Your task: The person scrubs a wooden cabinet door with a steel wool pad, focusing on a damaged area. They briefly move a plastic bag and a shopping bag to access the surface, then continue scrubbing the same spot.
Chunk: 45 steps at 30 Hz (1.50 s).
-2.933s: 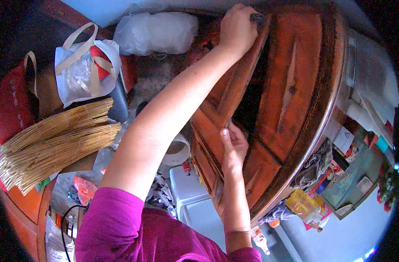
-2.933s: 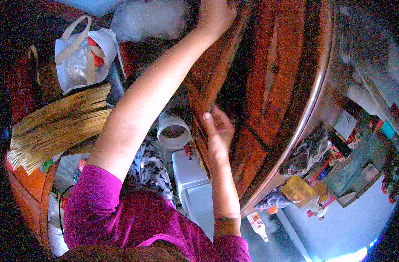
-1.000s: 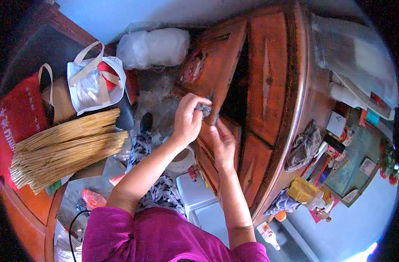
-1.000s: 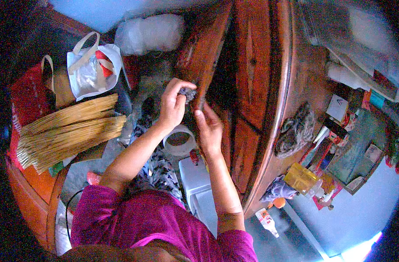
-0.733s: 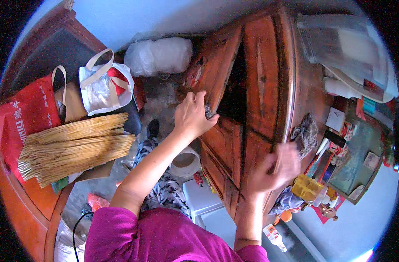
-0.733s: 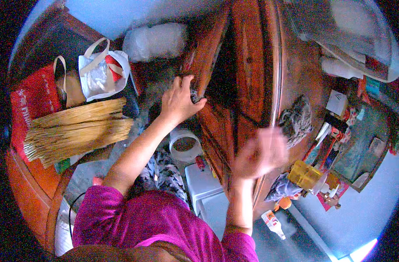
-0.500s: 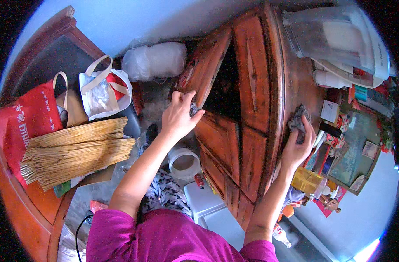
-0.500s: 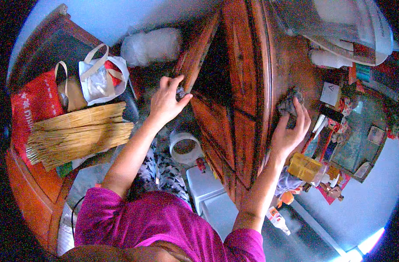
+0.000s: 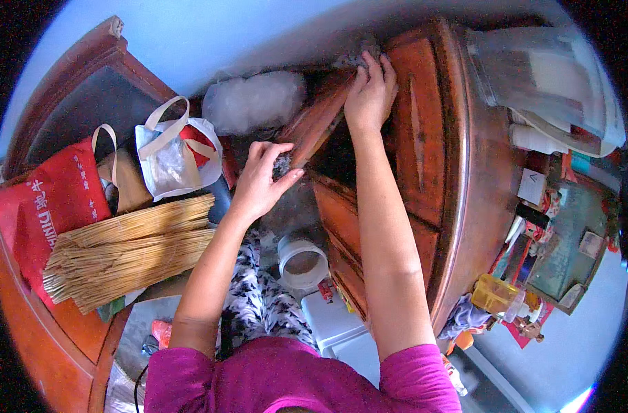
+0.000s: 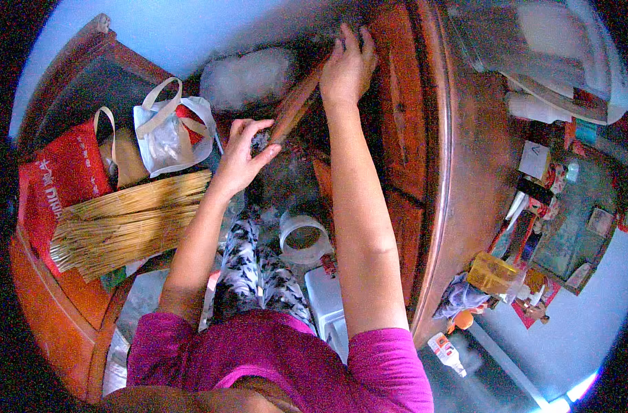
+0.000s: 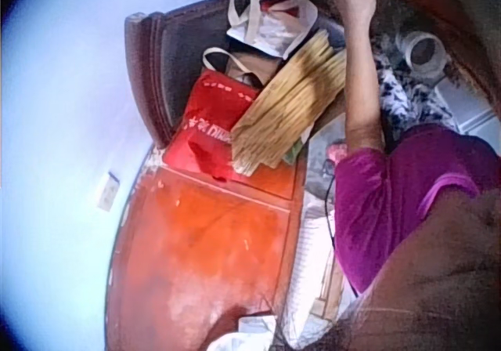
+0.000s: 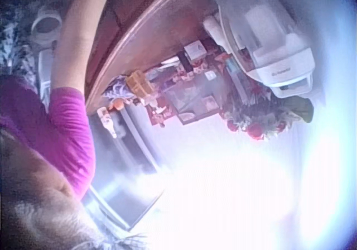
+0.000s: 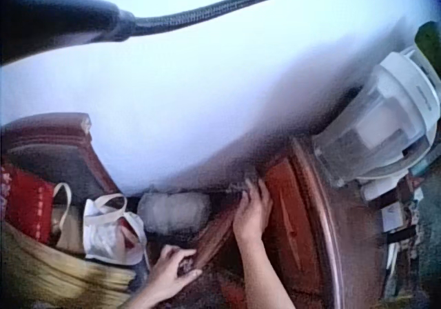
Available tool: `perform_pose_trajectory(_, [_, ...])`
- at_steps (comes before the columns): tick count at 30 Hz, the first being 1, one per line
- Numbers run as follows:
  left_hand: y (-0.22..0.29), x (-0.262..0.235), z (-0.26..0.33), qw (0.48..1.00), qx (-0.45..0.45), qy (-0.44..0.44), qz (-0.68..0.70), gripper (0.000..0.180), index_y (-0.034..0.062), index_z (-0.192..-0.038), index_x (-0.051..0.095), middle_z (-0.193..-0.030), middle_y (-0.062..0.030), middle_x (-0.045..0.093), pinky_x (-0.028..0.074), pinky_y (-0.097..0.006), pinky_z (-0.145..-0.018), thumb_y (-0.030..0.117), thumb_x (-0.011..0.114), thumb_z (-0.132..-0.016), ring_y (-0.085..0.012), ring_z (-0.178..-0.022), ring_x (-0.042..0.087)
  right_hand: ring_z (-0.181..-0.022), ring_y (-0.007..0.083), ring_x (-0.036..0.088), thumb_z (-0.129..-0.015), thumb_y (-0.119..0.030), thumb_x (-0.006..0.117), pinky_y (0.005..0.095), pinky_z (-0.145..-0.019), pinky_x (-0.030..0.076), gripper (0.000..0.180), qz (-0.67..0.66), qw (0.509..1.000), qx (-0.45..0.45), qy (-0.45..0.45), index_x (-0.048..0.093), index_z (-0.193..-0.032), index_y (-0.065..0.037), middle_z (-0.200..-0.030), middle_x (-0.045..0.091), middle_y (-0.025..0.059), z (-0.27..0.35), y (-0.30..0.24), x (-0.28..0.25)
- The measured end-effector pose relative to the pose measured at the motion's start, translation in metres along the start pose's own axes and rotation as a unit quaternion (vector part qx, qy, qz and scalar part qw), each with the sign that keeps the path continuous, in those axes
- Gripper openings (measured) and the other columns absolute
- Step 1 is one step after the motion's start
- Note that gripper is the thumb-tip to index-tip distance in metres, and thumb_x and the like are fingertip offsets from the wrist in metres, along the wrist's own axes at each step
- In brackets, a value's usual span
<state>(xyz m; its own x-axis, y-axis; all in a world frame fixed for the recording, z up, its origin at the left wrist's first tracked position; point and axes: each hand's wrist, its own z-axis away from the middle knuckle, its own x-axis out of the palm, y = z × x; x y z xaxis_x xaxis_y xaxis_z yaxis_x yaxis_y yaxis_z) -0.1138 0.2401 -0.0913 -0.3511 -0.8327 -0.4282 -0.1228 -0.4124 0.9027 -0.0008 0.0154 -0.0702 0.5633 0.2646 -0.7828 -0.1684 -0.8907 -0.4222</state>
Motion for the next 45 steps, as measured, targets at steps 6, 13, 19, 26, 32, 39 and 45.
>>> perform_pose_trajectory(6, [-0.006, 0.007, 0.000, 0.999, 0.002, -0.010, 0.047, 0.055, 0.0087, -0.132, 0.054, -0.119, -0.0178, 0.049, 0.046, -0.043, -0.100, 0.026, 0.080, -0.086, -0.0354, -0.113, 0.054, -0.120, 0.0369, 0.051, -0.096, -0.008, 0.058, 0.0454, -0.105, 0.040, 0.023, -0.081, 0.996, -0.008, -0.044, 0.071, -0.114, -0.012, -0.121, 0.059, 0.0183, 0.050, 0.002, -0.009])
perform_pose_trajectory(13, [-0.017, 0.010, 0.001, 0.999, -0.023, 0.023, 0.004, 0.061, 0.0074, -0.123, 0.056, -0.113, -0.0161, 0.055, 0.050, -0.043, -0.094, 0.032, 0.087, -0.076, -0.0345, -0.106, 0.061, -0.116, 0.0323, 0.055, -0.089, 0.001, 0.062, 0.0436, -0.103, 0.042, 0.027, -0.201, 0.958, -0.020, -0.201, 0.071, -0.113, -0.008, -0.114, 0.065, 0.0152, 0.117, -0.039, -0.074])
perform_pose_trajectory(19, [-0.012, -0.008, 0.011, 0.995, -0.056, -0.065, 0.051, 0.074, 0.0128, -0.134, 0.056, -0.107, -0.0136, 0.062, 0.050, -0.041, -0.093, 0.038, 0.089, -0.072, -0.0323, -0.106, 0.062, -0.130, 0.0427, 0.045, -0.095, -0.010, 0.060, 0.0500, -0.112, 0.034, 0.034, -0.077, 0.997, 0.012, -0.027, 0.062, -0.129, -0.007, -0.139, 0.050, 0.0253, 0.015, 0.014, -0.017])
perform_pose_trajectory(26, [-0.036, 0.010, 0.033, 1.000, -0.009, -0.021, -0.002, 0.055, 0.0146, -0.126, 0.065, -0.109, -0.0115, 0.064, 0.054, -0.040, -0.086, 0.025, 0.085, -0.076, -0.0333, -0.101, 0.065, -0.130, 0.0408, 0.044, -0.095, -0.004, 0.058, 0.0483, -0.109, 0.038, 0.025, -0.111, 0.990, 0.013, -0.084, 0.067, -0.118, -0.011, -0.134, 0.049, 0.0246, 0.077, -0.008, -0.025])
perform_pose_trajectory(32, [-0.020, 0.027, 0.033, 0.996, -0.023, 0.000, -0.091, 0.051, 0.0100, -0.123, 0.063, -0.110, -0.0121, 0.062, 0.055, -0.042, -0.079, 0.023, 0.083, -0.078, -0.0356, -0.098, 0.065, -0.128, 0.0414, 0.046, -0.090, 0.003, 0.057, 0.0473, -0.109, 0.038, 0.033, -0.155, 0.972, 0.049, -0.167, 0.067, -0.118, -0.012, -0.125, 0.054, 0.0239, 0.183, -0.041, -0.084])
perform_pose_trajectory(39, [-0.017, 0.026, 0.044, 0.991, -0.035, 0.058, -0.112, 0.048, 0.0135, -0.124, 0.061, -0.108, -0.0110, 0.061, 0.054, -0.044, -0.075, 0.027, 0.080, -0.082, -0.0358, -0.097, 0.065, -0.124, 0.0377, 0.049, -0.096, -0.003, 0.052, 0.0463, -0.110, 0.036, 0.036, -0.168, 0.985, -0.007, -0.020, 0.058, -0.131, -0.003, -0.129, 0.057, 0.0223, 0.105, -0.015, -0.064])
perform_pose_trajectory(45, [-0.015, 0.027, 0.039, 0.992, -0.011, 0.020, -0.127, 0.045, 0.0152, -0.121, 0.060, -0.105, -0.0103, 0.060, 0.054, -0.044, -0.072, 0.026, 0.079, -0.082, -0.0356, -0.093, 0.065, -0.122, 0.0410, 0.050, -0.102, -0.021, 0.055, 0.0447, -0.106, 0.042, 0.037, -0.083, 0.991, 0.099, -0.027, 0.059, -0.136, -0.006, -0.127, 0.054, 0.0267, 0.012, 0.014, 0.003])
